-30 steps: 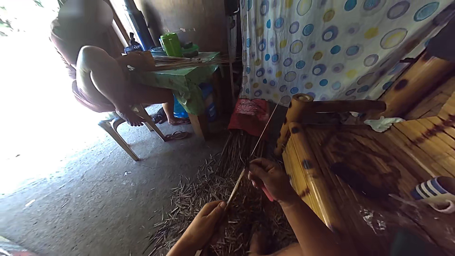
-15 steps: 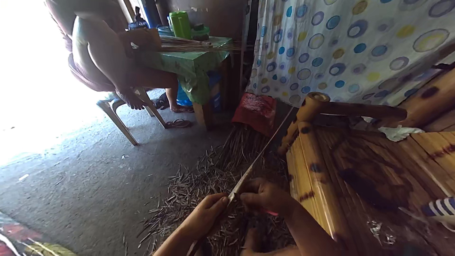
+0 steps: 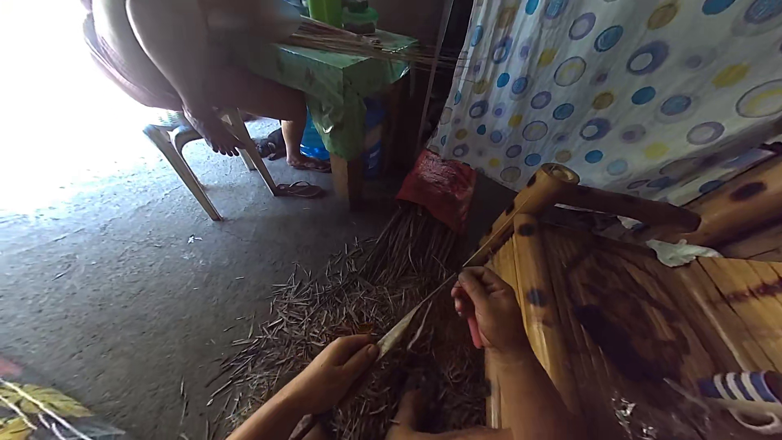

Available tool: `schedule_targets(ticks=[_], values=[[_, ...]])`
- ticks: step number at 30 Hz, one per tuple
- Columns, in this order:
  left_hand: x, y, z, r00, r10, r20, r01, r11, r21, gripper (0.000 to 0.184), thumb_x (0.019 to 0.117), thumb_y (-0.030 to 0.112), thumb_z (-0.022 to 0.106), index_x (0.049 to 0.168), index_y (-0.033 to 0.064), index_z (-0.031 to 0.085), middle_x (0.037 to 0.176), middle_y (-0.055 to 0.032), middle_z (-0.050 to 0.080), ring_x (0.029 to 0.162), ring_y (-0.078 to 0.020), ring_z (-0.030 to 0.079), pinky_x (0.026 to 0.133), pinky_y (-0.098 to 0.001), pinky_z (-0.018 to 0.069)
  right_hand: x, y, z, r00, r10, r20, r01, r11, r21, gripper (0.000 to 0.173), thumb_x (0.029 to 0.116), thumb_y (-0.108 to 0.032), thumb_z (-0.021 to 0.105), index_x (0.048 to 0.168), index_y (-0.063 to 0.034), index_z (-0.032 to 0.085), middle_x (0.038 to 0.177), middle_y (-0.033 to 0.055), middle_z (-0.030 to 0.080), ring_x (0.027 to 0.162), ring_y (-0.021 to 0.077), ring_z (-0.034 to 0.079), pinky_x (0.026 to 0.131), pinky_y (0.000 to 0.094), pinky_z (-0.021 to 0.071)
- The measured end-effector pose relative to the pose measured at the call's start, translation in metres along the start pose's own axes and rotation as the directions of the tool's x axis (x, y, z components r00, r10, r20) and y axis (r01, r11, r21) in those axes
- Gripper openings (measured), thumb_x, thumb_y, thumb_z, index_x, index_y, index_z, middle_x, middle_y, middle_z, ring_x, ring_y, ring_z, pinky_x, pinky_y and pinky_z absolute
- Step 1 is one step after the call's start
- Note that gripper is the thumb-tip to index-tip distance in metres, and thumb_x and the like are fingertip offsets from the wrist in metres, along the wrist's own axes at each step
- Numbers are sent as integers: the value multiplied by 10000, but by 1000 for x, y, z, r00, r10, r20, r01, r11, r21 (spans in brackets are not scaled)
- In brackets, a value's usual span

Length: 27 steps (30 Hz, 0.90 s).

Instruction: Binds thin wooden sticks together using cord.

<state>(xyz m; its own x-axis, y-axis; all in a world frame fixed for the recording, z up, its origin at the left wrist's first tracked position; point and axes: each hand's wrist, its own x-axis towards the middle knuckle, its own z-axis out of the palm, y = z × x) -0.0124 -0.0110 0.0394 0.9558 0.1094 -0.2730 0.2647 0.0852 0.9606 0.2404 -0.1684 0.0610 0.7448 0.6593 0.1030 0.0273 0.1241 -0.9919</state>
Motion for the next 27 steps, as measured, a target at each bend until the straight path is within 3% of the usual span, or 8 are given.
schedule_targets(ticks=[3, 7, 10, 13, 17, 20, 23, 27], values=[[7, -3, 1, 1000, -6, -9, 6, 1000, 4, 345, 1091, 336, 385, 1040, 99, 631, 678, -26, 581, 478, -111, 531, 427, -253, 457, -11, -3, 1, 951, 176, 252, -192, 980, 41, 208, 1041, -145, 517, 1163, -17, 626, 760, 60, 670, 566, 120, 614, 491, 265, 531], [14, -3, -1, 999, 37, -31, -38, 999, -37, 379, 1087, 332, 352, 1096, 95, 647, 655, -4, 563, 458, -85, 503, 410, -232, 432, -21, 5, 19, 803, 266, 534, -331, 943, 27, 153, 1021, -154, 604, 1045, -20, 673, 769, 62, 693, 569, 98, 620, 496, 238, 523], [9, -3, -3, 998, 47, -32, -48, 998, -39, 414, 1086, 343, 330, 1124, 100, 663, 629, 15, 537, 437, -60, 457, 392, -210, 383, -15, 13, 22, 866, 152, 476, -215, 973, 81, 131, 1011, -94, 615, 1047, 3, 695, 771, 80, 704, 562, 98, 622, 494, 232, 530], [7, -3, -4, 997, 57, 45, -51, 990, -132, 498, 1094, 428, 298, 1162, 100, 666, 634, 28, 519, 436, -34, 410, 387, -181, 331, -12, 16, 22, 925, 39, 379, -82, 992, 98, 187, 1020, -71, 605, 1159, 11, 698, 790, 75, 714, 586, 97, 639, 510, 233, 550], [5, -7, -6, 985, 84, 150, -54, 980, -191, 486, 1093, 467, 357, 1173, 97, 661, 625, 38, 494, 431, -19, 372, 384, -169, 299, -2, 14, 16, 992, -28, 123, 13, 992, 125, 234, 1035, -71, 543, 1200, 44, 663, 759, 62, 692, 553, 100, 611, 492, 246, 542], [-1, -9, -5, 984, 80, 157, -50, 982, -184, 488, 1096, 470, 351, 1170, 94, 654, 641, 22, 513, 432, -29, 391, 381, -175, 316, -1, 8, 6, 973, 27, 228, -65, 985, 160, 279, 1042, -96, 533, 1259, 33, 652, 745, 73, 672, 542, 109, 595, 484, 260, 533], [-3, -8, -8, 989, 77, 123, -54, 982, -181, 553, 1097, 479, 301, 1252, 87, 661, 669, 2, 547, 454, -45, 419, 400, -190, 347, -21, 5, 22, 913, 143, 381, -200, 973, 114, 259, 1036, -106, 560, 1229, 8, 690, 767, 73, 697, 572, 107, 625, 504, 259, 550], [-1, -11, -13, 993, 74, 89, -62, 989, -135, 642, 1056, 623, 330, 1290, 124, 659, 676, 41, 531, 483, -27, 411, 433, -181, 354, -19, 10, 27, 944, 160, 288, -198, 974, 109, 252, 1033, -102, 562, 1215, 18, 687, 754, 68, 694, 551, 97, 610, 500, 247, 540]])
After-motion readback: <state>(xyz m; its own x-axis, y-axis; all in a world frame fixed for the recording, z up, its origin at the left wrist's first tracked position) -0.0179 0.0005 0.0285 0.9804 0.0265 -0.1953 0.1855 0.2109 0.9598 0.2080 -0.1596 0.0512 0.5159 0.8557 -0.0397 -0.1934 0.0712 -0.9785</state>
